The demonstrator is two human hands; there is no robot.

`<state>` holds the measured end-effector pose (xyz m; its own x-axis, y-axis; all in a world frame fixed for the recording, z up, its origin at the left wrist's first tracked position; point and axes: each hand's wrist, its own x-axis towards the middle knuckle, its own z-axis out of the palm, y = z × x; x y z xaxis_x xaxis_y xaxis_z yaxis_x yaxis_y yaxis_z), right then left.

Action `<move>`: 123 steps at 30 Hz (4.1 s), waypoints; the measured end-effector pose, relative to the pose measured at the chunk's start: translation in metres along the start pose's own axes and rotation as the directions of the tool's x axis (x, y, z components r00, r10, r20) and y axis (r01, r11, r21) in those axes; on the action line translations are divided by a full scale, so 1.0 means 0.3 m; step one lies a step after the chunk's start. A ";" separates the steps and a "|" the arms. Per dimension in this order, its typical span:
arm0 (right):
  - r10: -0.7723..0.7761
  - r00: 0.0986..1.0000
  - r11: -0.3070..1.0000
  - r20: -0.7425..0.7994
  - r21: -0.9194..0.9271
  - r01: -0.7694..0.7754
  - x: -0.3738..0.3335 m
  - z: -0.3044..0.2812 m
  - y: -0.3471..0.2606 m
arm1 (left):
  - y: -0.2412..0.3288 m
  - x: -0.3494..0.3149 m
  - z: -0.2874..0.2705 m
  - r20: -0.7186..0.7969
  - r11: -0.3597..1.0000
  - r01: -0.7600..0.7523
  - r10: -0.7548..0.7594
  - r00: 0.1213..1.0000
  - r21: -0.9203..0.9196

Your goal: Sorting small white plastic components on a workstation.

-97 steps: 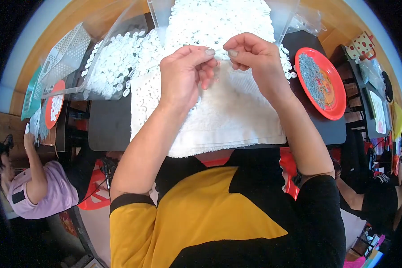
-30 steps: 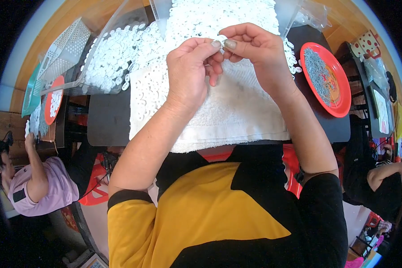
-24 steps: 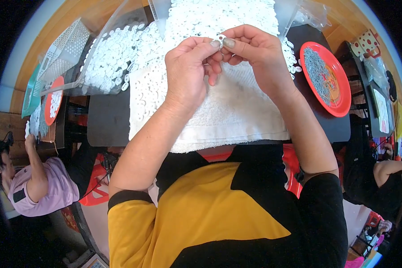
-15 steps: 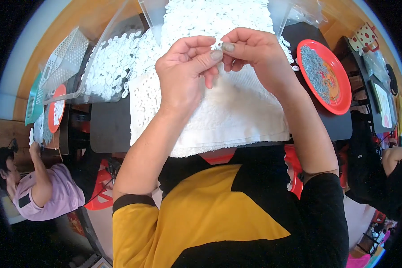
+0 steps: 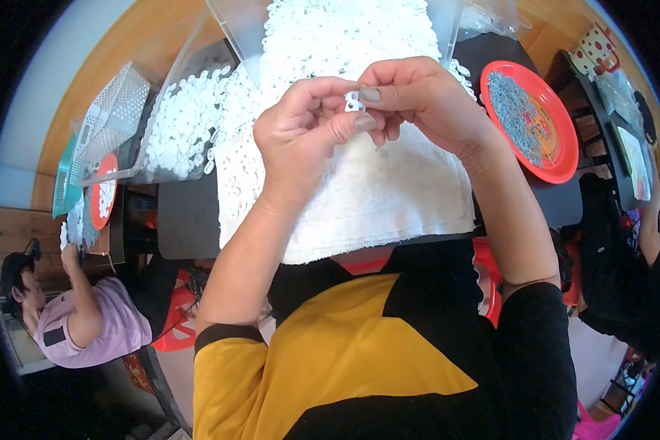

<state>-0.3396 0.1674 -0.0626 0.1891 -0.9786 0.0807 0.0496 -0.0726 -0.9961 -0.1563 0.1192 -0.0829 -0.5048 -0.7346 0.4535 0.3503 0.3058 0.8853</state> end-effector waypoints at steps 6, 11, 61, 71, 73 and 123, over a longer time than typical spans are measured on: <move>0.005 1.000 1.000 -0.002 0.001 -0.005 -0.004 0.013 -0.009 | -0.021 0.000 -0.023 0.103 0.967 -0.180 0.163 0.981 0.180; 0.023 1.000 0.997 0.021 0.068 -0.025 -0.012 0.026 -0.007 | -0.018 -0.001 -0.018 0.143 0.977 -0.212 0.205 0.968 0.034; -0.120 0.988 -0.098 0.096 -0.992 0.084 0.068 0.084 0.162 | -0.030 0.046 -0.045 -0.271 0.940 0.260 -0.315 0.910 -0.222; -0.105 0.994 0.444 -0.014 -0.895 0.034 0.064 -0.032 0.136 | -0.062 0.041 -0.056 -0.216 0.954 0.297 -0.298 0.930 -0.036; 0.104 0.994 0.905 -0.037 -0.411 -0.110 0.032 -0.052 0.084 | -0.043 0.032 -0.050 -0.172 0.935 0.351 -0.339 0.925 0.045; 0.005 0.986 0.998 -0.164 -0.056 -0.014 0.020 0.041 0.041 | -0.075 0.021 -0.038 -0.016 0.933 -0.215 0.229 0.973 0.288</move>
<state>-0.3258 0.1629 -0.0740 0.0257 -0.9973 0.0690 -0.0081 -0.0692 -0.9976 -0.1584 0.1007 -0.1009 -0.3982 -0.6546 0.6426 0.2085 0.6176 0.7584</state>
